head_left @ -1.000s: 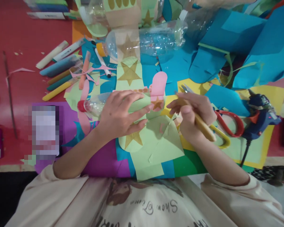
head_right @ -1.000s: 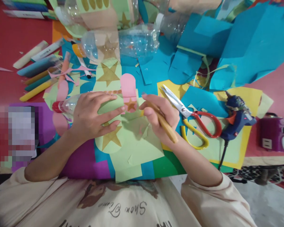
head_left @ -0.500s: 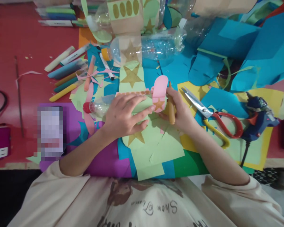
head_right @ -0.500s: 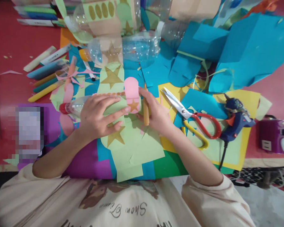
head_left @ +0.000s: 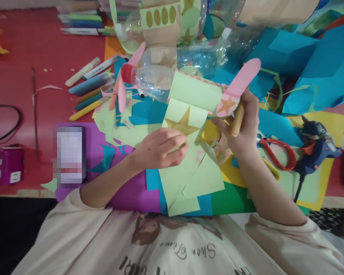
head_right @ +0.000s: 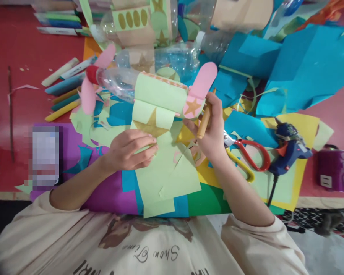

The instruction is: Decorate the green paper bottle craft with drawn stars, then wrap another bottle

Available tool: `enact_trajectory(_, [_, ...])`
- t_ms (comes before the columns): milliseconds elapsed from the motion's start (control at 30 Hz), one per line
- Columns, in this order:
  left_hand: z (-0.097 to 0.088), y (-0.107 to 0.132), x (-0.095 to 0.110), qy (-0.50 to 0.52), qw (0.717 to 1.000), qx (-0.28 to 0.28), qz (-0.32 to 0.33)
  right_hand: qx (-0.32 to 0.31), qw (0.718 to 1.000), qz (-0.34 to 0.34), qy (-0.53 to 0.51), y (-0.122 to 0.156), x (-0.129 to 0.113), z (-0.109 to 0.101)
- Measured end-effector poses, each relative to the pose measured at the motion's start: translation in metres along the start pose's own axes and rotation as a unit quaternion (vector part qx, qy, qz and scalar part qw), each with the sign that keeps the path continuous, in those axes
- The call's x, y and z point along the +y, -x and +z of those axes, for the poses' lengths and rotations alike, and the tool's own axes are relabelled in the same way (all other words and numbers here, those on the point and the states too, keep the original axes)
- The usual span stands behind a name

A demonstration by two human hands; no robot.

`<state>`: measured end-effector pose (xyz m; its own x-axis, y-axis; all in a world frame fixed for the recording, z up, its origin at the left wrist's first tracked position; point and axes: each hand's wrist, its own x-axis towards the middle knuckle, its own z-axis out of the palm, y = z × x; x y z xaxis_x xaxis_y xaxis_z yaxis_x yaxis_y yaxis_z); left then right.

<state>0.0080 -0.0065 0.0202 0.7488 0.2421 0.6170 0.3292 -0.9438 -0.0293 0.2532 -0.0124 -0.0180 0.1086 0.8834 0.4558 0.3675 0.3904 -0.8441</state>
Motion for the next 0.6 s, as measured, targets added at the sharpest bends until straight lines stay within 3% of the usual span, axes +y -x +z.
enact_trajectory(133, [-0.005, -0.008, 0.006, 0.000, 1.000, -0.017, 0.026, 0.010, 0.999, -0.017, 0.033, 0.000, 0.002, 0.000])
enact_trajectory(200, [-0.012, -0.005, 0.003, 0.004, 1.000, -0.011, 0.004, 0.000, 0.999, -0.021, 0.047, 0.000, 0.001, 0.002])
enact_trajectory(233, [-0.017, -0.001, 0.000, 0.007, 1.000, -0.004, -0.019, -0.006, 0.998, -0.021, 0.051, 0.000, 0.000, 0.003])
enact_trajectory(300, [-0.026, 0.013, -0.009, -0.013, 0.991, 0.020, -0.135, -0.025, 0.998, -0.017, 0.050, 0.001, 0.001, 0.006])
enact_trajectory(400, [-0.036, 0.042, -0.026, -0.118, 0.948, -0.044, -0.291, -0.065, 0.998, -0.006, 0.014, 0.004, 0.005, 0.010])
enact_trajectory(467, [-0.038, 0.063, -0.034, -0.167, 0.930, -0.083, -0.318, -0.082, 0.997, 0.004, -0.008, 0.006, 0.010, 0.012])
enact_trajectory(600, [-0.040, 0.090, -0.038, -0.147, 0.928, -0.102, -0.326, -0.068, 0.998, -0.002, 0.003, 0.007, 0.016, 0.012])
